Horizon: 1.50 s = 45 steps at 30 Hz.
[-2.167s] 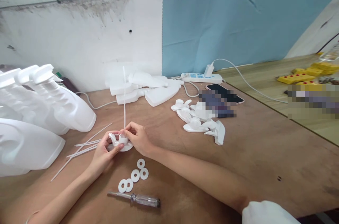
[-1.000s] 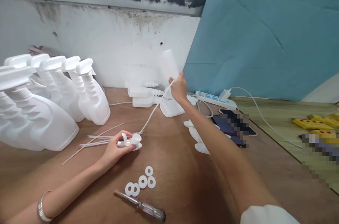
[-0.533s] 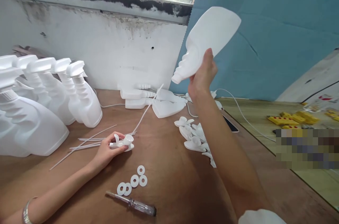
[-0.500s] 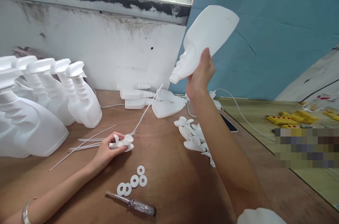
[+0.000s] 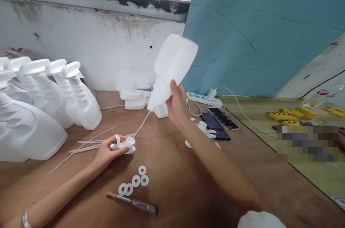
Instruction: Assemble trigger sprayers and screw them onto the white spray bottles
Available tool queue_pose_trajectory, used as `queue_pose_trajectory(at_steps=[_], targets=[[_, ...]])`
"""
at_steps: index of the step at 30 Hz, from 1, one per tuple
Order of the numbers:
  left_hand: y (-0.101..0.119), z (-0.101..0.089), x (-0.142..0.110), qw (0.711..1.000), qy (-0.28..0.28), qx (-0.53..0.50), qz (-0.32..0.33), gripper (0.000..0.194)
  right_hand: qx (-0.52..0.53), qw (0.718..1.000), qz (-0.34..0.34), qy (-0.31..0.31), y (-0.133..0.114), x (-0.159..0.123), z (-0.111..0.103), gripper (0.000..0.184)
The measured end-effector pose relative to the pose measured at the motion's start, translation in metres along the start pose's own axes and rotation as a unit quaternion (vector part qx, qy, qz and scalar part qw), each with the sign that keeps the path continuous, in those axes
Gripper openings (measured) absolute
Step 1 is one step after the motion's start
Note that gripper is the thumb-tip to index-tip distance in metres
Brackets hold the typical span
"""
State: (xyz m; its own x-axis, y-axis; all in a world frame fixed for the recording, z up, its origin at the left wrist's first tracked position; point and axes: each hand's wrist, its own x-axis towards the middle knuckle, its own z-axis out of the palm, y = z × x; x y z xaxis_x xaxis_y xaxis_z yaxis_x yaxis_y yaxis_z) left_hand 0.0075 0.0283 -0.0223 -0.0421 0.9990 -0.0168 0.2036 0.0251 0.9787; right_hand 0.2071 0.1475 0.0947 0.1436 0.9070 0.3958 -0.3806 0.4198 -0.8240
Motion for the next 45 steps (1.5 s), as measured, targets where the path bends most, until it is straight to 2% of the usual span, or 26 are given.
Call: queue_pose_trajectory(at_steps=[3, 6, 9, 12, 15, 20, 24, 29, 36, 45], targets=[[0.002, -0.001, -0.001, 1.000, 0.006, -0.015, -0.014, 0.036, 0.055, 0.991, 0.123, -0.023, 0.027, -0.035, -0.013, 0.033], [0.004, 0.000, -0.002, 1.000, 0.019, -0.020, -0.009, 0.036, 0.089, 0.967, 0.227, -0.066, 0.050, -0.061, -0.026, 0.032], [0.004, 0.002, -0.002, 0.998, 0.027, -0.049, -0.006, 0.043, 0.107, 0.942, 0.304, -0.092, 0.065, -0.073, -0.037, 0.033], [0.001, 0.002, 0.000, 0.991, 0.062, -0.117, -0.029, 0.058, 0.137, 0.924, 0.346, -0.086, 0.075, -0.078, -0.046, 0.036], [-0.006, -0.001, 0.004, 0.976, 0.099, -0.190, -0.030, 0.059, 0.170, 0.912, 0.364, -0.079, 0.082, -0.081, -0.053, 0.040], [-0.014, -0.004, 0.009, 0.965, 0.111, -0.238, -0.008, 0.037, 0.198, 0.901, 0.371, -0.104, 0.089, -0.088, -0.060, 0.045], [-0.012, -0.003, 0.009, 0.972, 0.077, -0.218, -0.048, 0.041, 0.205, 0.896, 0.379, -0.102, 0.089, -0.092, -0.059, 0.049], [-0.007, -0.003, 0.007, 0.975, 0.069, -0.196, -0.077, 0.047, 0.208, 0.893, 0.386, -0.102, 0.085, -0.097, -0.055, 0.053], [-0.004, -0.002, 0.002, 0.984, 0.046, -0.169, -0.020, 0.039, 0.211, 0.886, 0.402, -0.094, 0.085, -0.106, -0.052, 0.052], [-0.001, -0.003, 0.002, 0.995, 0.032, -0.094, -0.009, 0.032, 0.205, 0.882, 0.410, -0.108, 0.088, -0.107, -0.053, 0.048]])
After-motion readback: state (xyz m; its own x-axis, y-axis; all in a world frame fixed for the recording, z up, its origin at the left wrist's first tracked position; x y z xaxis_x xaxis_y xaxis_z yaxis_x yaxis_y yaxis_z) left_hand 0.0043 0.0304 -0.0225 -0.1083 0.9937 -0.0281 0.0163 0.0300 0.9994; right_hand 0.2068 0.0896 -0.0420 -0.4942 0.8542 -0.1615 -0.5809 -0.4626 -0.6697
